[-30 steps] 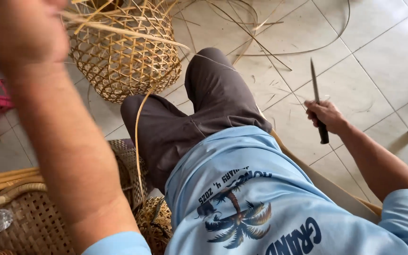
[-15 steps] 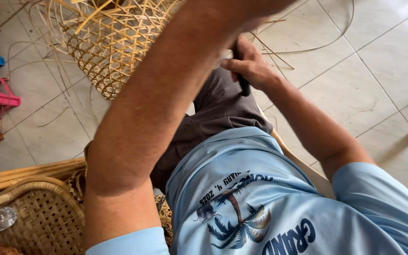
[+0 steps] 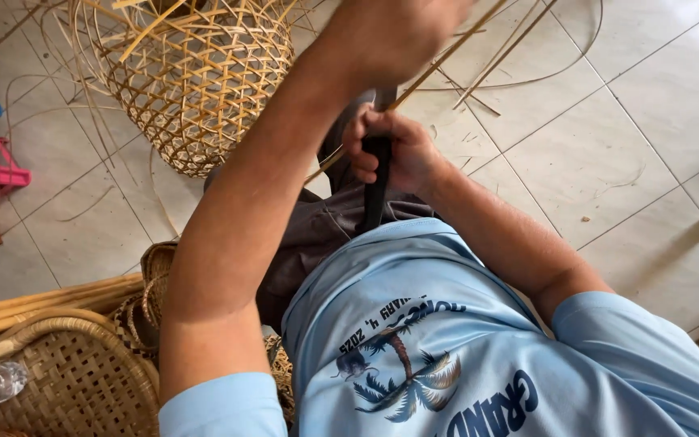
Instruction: The person is preparing bamboo strips by shaving them with a knife to make them suitable for weaving.
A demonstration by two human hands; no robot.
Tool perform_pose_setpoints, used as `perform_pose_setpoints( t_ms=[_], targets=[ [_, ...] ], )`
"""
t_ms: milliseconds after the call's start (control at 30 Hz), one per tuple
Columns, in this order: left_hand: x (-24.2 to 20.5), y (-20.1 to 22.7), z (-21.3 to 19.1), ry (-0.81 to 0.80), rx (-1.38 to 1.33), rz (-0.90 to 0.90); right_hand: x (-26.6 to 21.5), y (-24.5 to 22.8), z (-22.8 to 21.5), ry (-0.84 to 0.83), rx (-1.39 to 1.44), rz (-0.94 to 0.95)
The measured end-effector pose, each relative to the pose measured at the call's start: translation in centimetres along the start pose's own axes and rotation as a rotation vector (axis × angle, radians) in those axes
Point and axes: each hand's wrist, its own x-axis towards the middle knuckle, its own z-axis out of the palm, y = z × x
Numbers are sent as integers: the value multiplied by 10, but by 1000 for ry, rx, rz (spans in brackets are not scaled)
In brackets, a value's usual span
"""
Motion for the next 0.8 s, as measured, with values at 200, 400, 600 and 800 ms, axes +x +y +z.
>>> perform_pose_setpoints(
  t_ms=[200, 400, 600, 800],
  targets=[
    [-127, -1, -28, -89, 15, -243, 1, -25, -17, 76, 85, -41],
    [-221, -34, 23, 141, -154, -600, 6, -31, -22, 5, 24, 38],
    [-229, -38, 33, 284, 135, -449, -26, -48, -35, 146, -225, 113],
    [-242, -53, 69, 322, 133, -527, -122, -54, -98, 438, -480, 163]
  ],
)
